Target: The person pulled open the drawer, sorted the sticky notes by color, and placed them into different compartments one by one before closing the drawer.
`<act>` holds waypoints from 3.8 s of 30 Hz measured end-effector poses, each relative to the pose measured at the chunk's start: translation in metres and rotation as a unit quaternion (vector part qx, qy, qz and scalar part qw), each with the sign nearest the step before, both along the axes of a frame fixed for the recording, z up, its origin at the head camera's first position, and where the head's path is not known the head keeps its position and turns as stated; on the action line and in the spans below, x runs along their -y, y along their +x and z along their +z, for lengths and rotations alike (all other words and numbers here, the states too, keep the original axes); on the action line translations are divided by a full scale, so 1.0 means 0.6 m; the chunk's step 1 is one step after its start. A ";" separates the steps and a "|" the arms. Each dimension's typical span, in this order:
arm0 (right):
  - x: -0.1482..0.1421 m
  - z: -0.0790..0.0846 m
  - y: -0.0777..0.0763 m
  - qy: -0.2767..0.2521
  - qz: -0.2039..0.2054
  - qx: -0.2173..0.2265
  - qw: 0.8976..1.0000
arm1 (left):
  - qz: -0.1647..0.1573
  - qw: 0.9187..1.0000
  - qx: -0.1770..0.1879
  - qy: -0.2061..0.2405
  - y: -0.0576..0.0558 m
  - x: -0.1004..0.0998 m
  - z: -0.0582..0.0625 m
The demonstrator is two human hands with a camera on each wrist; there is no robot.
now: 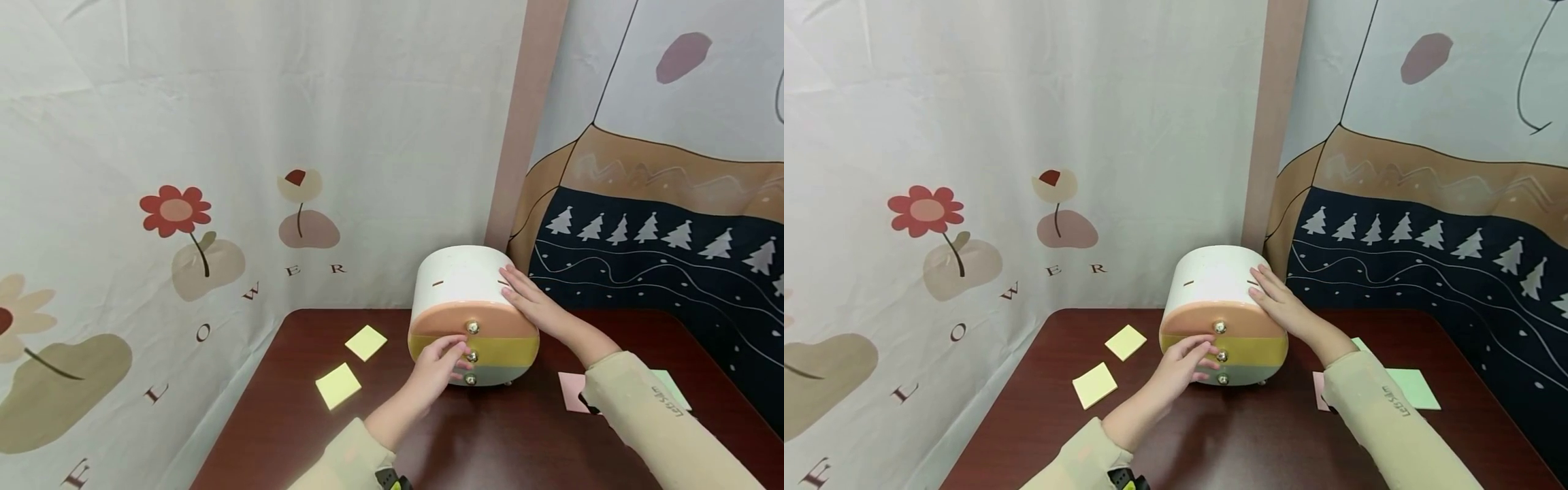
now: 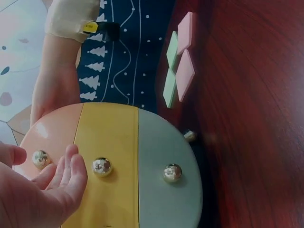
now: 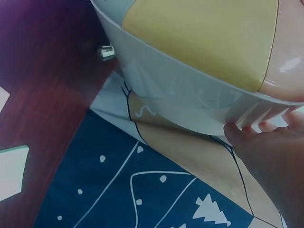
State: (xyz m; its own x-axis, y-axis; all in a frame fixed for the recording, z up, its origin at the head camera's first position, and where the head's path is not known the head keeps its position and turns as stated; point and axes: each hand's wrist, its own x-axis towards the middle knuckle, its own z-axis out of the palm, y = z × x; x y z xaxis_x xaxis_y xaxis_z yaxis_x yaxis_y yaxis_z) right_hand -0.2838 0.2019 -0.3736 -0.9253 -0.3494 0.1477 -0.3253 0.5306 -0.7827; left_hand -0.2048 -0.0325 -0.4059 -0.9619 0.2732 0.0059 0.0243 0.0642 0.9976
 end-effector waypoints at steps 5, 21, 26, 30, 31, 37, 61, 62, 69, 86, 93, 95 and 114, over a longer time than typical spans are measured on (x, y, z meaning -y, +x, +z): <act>0.000 -0.005 -0.004 -0.008 -0.005 0.001 1.000 | -0.006 0.997 0.070 0.031 -0.011 -0.011 0.001; 0.004 0.005 0.001 0.004 -0.008 0.010 1.000 | -0.011 0.980 0.165 0.114 -0.032 -0.040 0.014; 0.002 0.005 0.000 0.007 -0.014 0.015 1.000 | 0.008 0.978 0.163 0.129 -0.033 -0.045 0.013; 0.001 0.006 -0.001 0.010 -0.013 0.019 1.000 | 0.020 0.979 0.159 0.129 -0.035 -0.047 0.011; 0.001 0.007 -0.001 0.010 -0.012 0.019 1.000 | 0.023 0.978 0.161 0.131 -0.036 -0.047 0.012; -0.003 0.007 -0.003 0.008 -0.010 0.019 1.000 | 0.022 0.978 0.163 0.129 -0.034 -0.049 0.012; -0.002 0.009 -0.001 -0.006 -0.008 0.034 0.999 | 0.007 0.979 0.163 0.122 -0.013 -0.043 0.011; -0.002 0.009 -0.002 -0.007 -0.008 0.034 0.999 | 0.006 0.979 0.163 0.121 -0.012 -0.043 0.011; -0.002 0.009 -0.001 0.002 -0.011 0.033 0.999 | -0.002 0.980 0.161 0.120 -0.005 -0.040 0.015; -0.001 0.007 -0.001 0.005 -0.010 0.038 0.999 | -0.011 0.979 0.168 0.119 0.013 -0.033 0.014; 0.001 0.008 0.001 -0.001 -0.011 0.039 0.999 | -0.014 0.979 0.164 0.118 0.021 -0.030 0.011; 0.001 0.008 0.001 -0.001 -0.010 0.038 0.999 | -0.014 0.979 0.164 0.117 0.023 -0.029 0.011; -0.003 0.004 0.001 -0.002 -0.009 0.033 0.999 | -0.021 0.981 0.159 0.109 0.042 -0.026 0.013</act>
